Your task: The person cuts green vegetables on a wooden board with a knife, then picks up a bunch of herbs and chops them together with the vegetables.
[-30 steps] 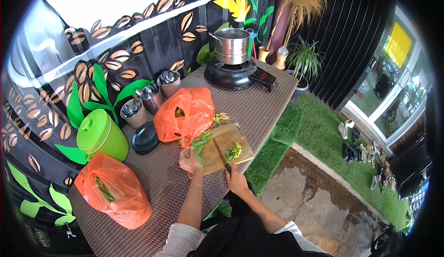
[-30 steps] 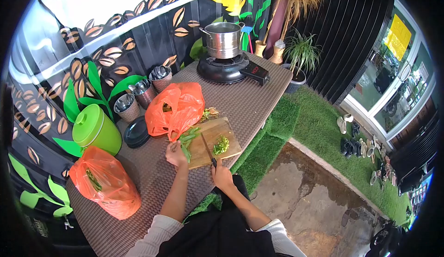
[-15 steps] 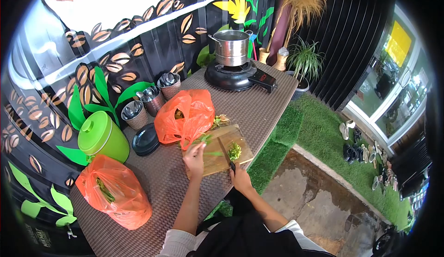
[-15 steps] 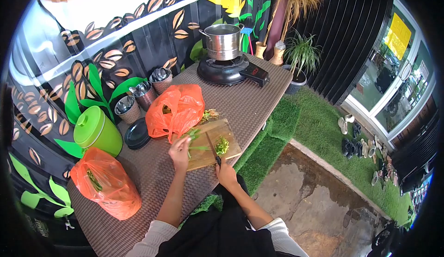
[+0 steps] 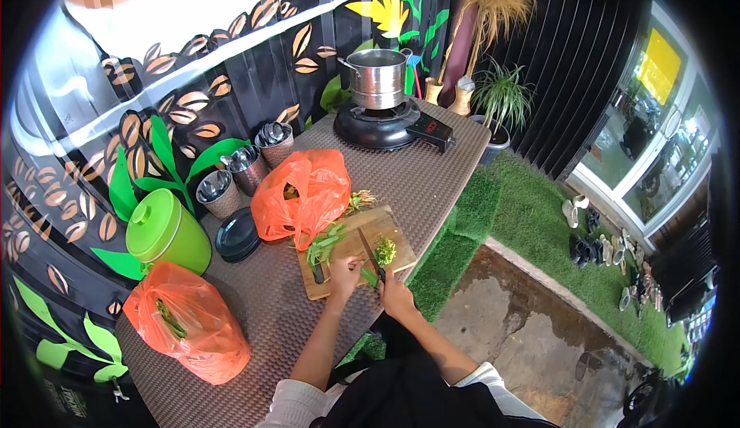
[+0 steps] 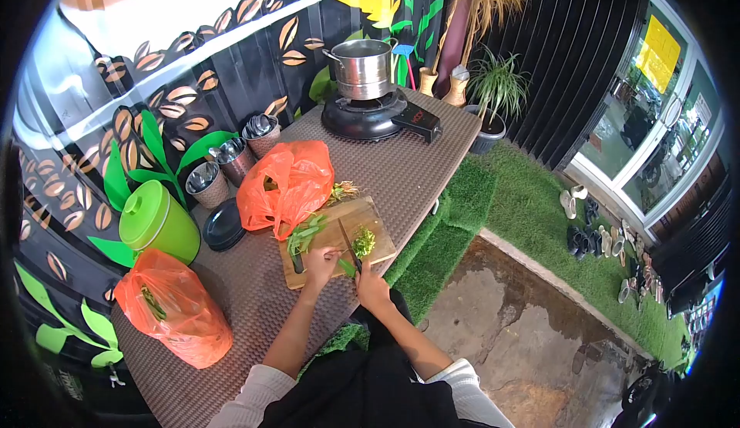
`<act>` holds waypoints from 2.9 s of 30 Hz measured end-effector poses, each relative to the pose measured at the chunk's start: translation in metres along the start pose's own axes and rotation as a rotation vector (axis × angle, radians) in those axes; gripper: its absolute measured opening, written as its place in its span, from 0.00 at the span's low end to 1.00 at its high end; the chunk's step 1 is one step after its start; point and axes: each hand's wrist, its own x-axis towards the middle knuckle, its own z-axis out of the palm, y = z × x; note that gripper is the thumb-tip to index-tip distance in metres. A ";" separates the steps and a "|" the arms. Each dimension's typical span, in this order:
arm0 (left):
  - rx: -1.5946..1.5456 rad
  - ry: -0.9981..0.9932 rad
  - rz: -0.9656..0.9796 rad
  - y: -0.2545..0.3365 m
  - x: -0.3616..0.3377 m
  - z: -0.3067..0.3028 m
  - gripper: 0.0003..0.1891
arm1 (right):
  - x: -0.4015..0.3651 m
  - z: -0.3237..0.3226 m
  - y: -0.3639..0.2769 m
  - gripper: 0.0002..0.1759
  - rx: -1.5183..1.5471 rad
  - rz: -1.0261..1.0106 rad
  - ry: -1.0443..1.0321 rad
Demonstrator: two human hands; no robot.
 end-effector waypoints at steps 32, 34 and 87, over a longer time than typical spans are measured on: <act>0.405 0.098 0.224 0.010 -0.018 0.009 0.07 | 0.006 -0.001 -0.008 0.16 -0.083 0.017 -0.079; 0.436 0.184 0.274 0.011 -0.020 0.012 0.06 | 0.014 -0.001 -0.008 0.16 -0.084 -0.045 -0.060; 0.270 0.212 0.199 0.010 -0.029 0.011 0.06 | -0.006 0.004 -0.033 0.17 0.012 0.084 -0.044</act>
